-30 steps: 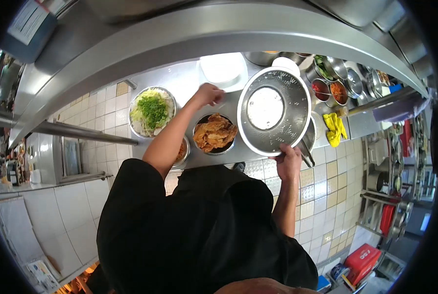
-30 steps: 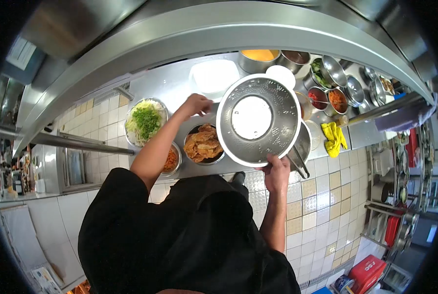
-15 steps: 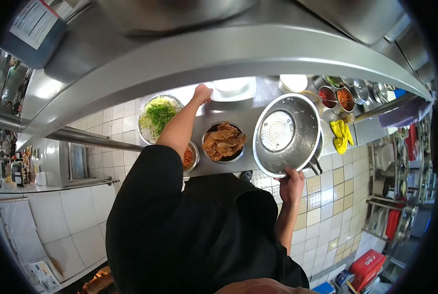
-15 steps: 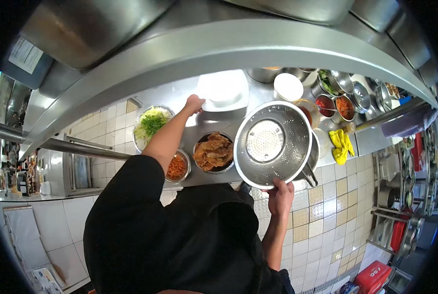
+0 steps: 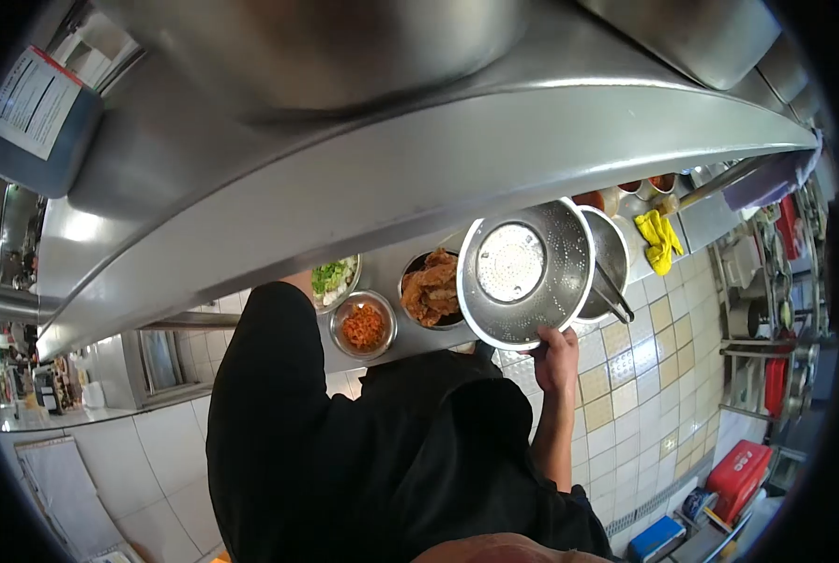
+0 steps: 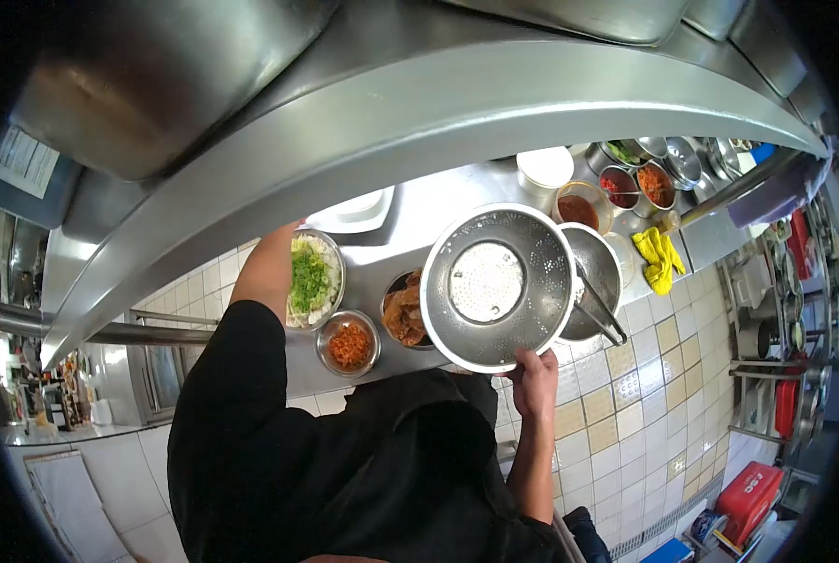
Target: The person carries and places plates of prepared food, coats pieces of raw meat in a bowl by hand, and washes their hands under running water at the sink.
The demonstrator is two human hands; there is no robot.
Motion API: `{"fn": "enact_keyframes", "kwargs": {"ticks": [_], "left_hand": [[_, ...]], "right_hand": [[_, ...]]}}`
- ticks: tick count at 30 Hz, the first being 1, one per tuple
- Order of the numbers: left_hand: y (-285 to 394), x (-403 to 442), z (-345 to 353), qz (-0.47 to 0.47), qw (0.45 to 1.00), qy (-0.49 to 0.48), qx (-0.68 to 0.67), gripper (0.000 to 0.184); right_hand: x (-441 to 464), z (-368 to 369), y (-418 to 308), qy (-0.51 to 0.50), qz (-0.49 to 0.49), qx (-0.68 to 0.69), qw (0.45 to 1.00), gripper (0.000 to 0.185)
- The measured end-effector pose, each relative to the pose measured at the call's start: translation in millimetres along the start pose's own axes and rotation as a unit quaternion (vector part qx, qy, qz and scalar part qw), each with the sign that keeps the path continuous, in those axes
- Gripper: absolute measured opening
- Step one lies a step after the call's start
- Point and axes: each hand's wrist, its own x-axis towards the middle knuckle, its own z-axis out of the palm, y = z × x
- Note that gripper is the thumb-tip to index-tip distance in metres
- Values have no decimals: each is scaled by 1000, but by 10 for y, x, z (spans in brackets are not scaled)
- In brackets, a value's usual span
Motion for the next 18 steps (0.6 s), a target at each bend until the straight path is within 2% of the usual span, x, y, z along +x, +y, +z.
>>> {"fn": "enact_keyframes", "kwargs": {"ticks": [11, 18], "left_hand": [[-323, 21, -244, 0, 991, 90, -101, 15], [-650, 378, -298, -32, 976, 140, -163, 13]], "right_hand": [[-43, 40, -81, 5, -15, -40, 999, 23], [-108, -85, -235, 22, -29, -23, 999, 25]]}}
